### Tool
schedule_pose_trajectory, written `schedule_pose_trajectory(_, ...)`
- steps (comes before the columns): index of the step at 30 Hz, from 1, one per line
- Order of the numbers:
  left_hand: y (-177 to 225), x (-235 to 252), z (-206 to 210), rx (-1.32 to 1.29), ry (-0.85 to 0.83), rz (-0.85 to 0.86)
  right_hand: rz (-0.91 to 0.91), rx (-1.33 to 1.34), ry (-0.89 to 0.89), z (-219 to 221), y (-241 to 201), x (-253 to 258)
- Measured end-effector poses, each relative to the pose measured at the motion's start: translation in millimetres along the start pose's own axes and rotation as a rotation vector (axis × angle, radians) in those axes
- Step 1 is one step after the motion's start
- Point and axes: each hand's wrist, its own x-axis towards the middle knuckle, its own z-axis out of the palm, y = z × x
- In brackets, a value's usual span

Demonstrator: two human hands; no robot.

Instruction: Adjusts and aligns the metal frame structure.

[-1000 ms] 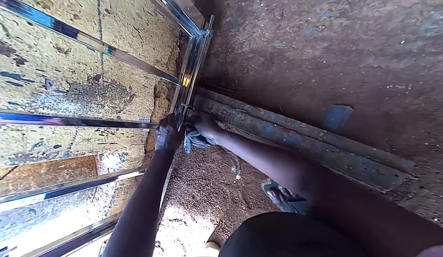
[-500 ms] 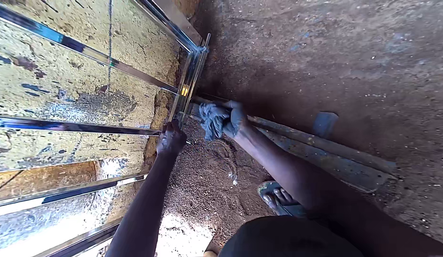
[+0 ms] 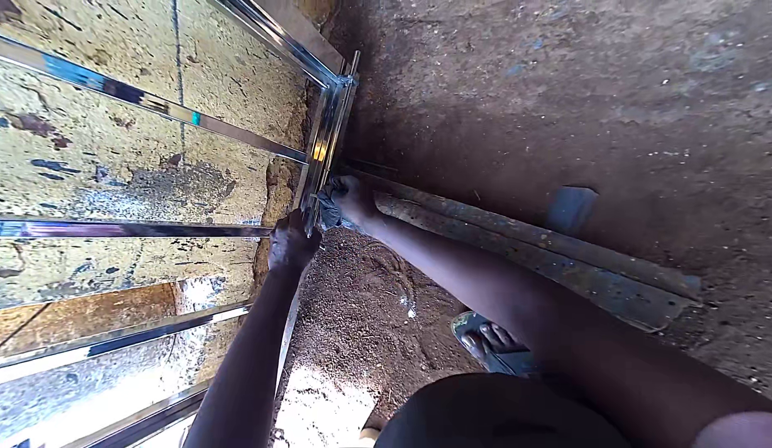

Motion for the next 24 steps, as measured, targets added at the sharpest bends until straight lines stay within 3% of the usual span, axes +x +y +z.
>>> schedule_pose_trajectory(3,-2,0,0,-0.006,-0.02,-0.016,0.04,0.093,0.057,-3,8,-10)
schedule_pose_trajectory(6,-1,-2,-2,-0.012,-0.019,-0.01,0.074,0.202,0.085,23,36,-36)
schedule_pose_trajectory(11,-12,-11,12,0.009,-0.002,0.152,0.081,0.276,0.03,49,46,-34)
schedule_pose_trajectory(14,-19,-19,19,0.066,0.042,0.195,0.068,0.419,0.01,18,23,-32)
schedule_pose_trajectory(16,-20,-29,24,0.138,0.139,0.23,-0.055,0.582,0.024,-17,1,-37)
schedule_pose_trajectory(18,-4,-42,21,0.2,0.135,0.117,-0.205,0.713,0.003,-53,-21,-42)
schedule_pose_trajectory(20,24,-50,14,0.117,-0.097,-0.174,-0.293,0.851,-0.058,-83,-41,-44)
schedule_pose_trajectory(22,40,-53,18,-0.147,-0.193,-0.37,-0.332,0.932,-0.102,-103,-53,-49)
schedule_pose_trajectory(24,52,-55,29,-0.489,-0.173,-0.54,-0.295,0.947,-0.073,-115,-48,-51)
